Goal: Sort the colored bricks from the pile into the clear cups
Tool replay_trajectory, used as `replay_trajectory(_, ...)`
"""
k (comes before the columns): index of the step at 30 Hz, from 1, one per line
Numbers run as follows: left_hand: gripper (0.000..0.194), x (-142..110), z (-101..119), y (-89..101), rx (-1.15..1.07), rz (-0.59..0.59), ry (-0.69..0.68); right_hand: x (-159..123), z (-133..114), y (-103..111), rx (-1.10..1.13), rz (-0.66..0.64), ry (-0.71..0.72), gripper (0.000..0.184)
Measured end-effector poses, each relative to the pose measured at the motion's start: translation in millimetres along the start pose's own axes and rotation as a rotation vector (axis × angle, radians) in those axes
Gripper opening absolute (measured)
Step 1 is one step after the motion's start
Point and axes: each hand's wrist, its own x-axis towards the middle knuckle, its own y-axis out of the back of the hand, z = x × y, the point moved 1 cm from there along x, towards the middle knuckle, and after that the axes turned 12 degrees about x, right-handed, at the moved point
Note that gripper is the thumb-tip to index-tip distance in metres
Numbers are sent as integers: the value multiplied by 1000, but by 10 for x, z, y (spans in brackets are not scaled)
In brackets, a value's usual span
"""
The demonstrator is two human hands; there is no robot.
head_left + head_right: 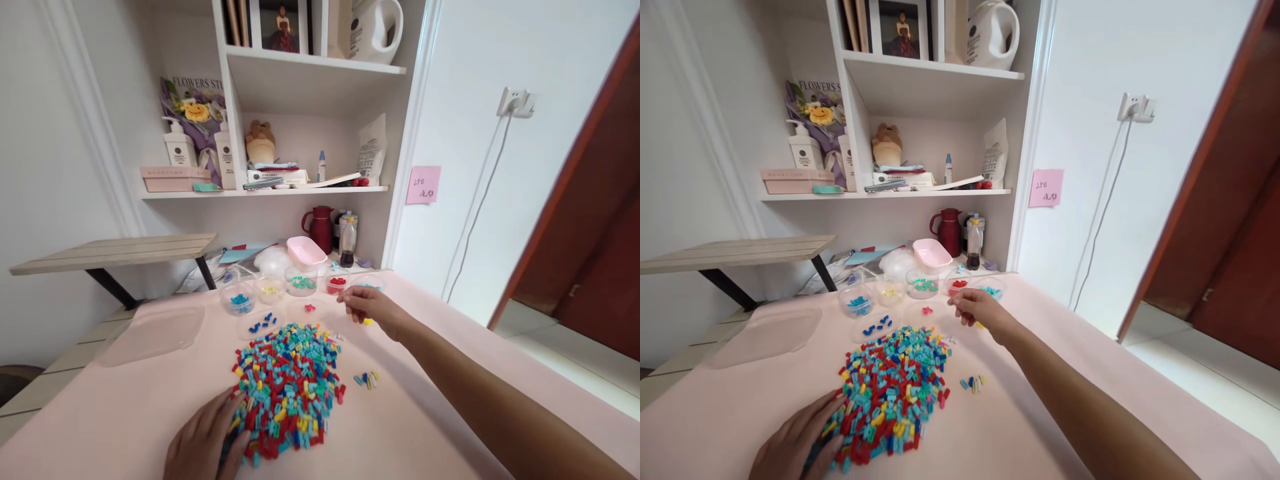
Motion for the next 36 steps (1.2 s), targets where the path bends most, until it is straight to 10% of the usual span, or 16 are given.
replay_trajectory(10, 45, -3, 30, 45, -20, 71, -38, -633, 190, -279, -459, -377, 111, 14)
replay_trajectory(17, 44, 0, 107, 124, -25, 82, -5, -725, 373, -233, -529, -349, 153, 42)
replay_trajectory(36, 43, 28, 52, 91, 14, 84, -43, -731, 386, -246, -539, -302, 233, 20)
